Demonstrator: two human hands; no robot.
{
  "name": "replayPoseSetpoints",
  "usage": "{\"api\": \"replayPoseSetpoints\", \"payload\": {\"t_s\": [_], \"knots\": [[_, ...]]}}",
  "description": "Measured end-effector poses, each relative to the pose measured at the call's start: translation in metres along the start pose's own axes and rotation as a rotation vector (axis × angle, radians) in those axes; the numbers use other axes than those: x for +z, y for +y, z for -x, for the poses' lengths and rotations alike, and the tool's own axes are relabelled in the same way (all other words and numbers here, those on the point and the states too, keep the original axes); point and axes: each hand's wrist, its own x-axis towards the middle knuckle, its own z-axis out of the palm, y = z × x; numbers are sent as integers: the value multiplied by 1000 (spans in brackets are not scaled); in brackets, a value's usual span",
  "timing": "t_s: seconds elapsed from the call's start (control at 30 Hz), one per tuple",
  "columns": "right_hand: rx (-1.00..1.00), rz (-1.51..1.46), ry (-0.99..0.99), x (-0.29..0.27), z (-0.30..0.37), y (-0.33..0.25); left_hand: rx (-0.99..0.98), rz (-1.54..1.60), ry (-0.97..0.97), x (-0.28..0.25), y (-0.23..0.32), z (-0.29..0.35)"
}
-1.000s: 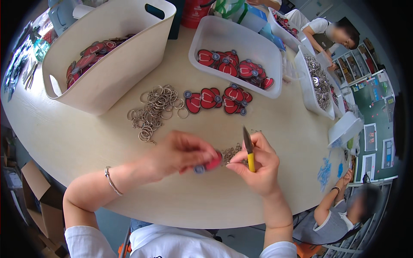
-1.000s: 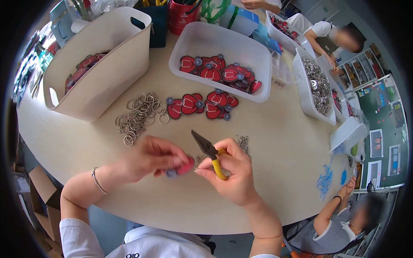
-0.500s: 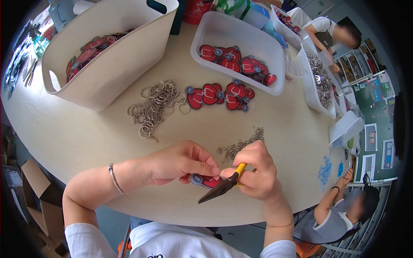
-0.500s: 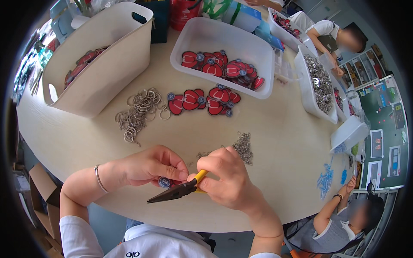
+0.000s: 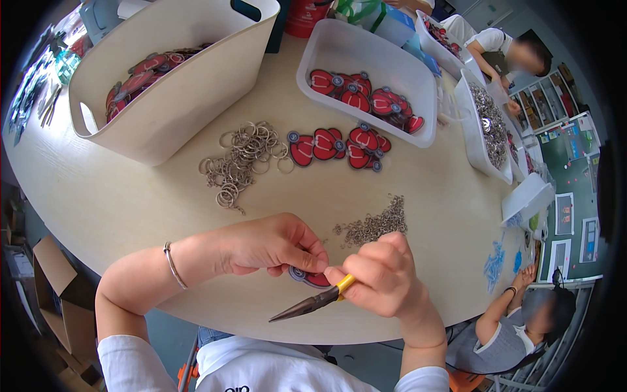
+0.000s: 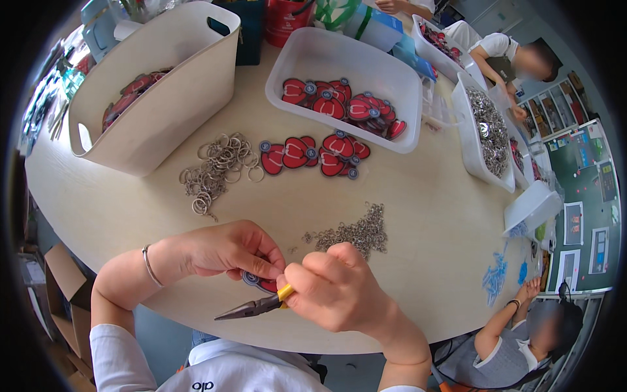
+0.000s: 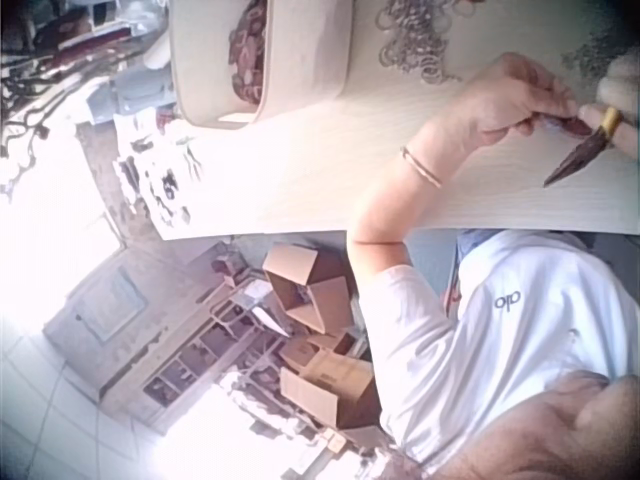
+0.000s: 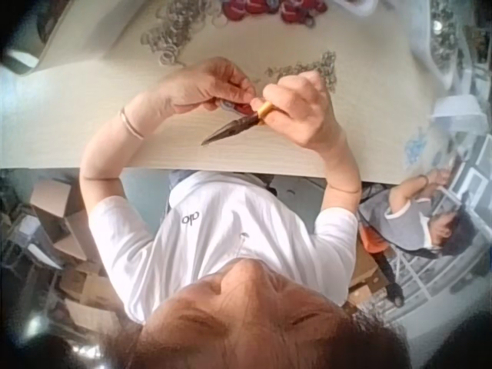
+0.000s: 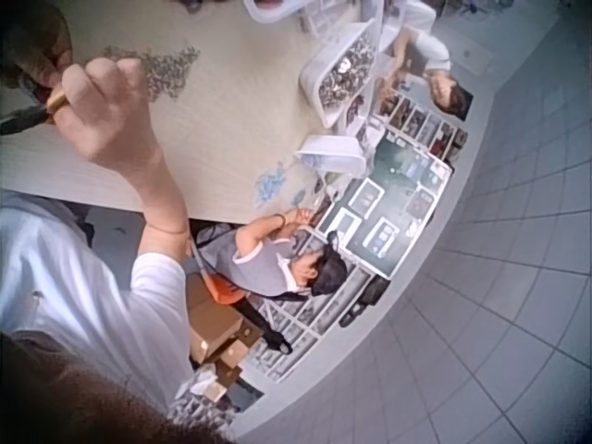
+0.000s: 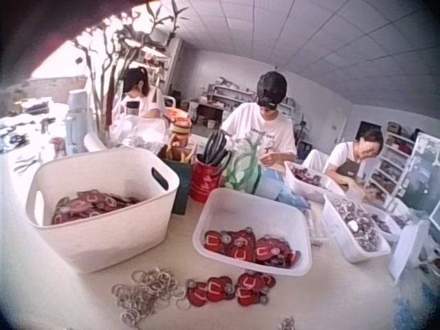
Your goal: The person assembles keychains by attaching metal split rings to red heart-shaped charms using yellow-handled pliers. They pick up a charm, thread a split ring through its hole, and use the pliers to open and close the ring to secure it. The finished keychains are placed on the table.
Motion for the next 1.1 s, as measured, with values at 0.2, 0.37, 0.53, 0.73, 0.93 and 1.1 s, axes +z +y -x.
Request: {"api": "replayPoseSetpoints", "payload": {"t_s": [0.2,0.37,0.53,0.73,0.93,1.1], "knots": [[691,-379,173,3,3,-5,510,-163,418,20,4,8],[743,-465,168,7,0,-7,659,-304,515,35,-1,9],[727,-468,175,6,-3,-10,755,-593,576,35,-1,11],[745,-452,173,-10,-6,-5,902,-615,734,37,-9,3],[729,-475,60,-13,-9,-7,978,-766,758,33,-13,-1],[717,-438,27,-12,-12,-8,1060,-957,790,35,-8,1]]}}
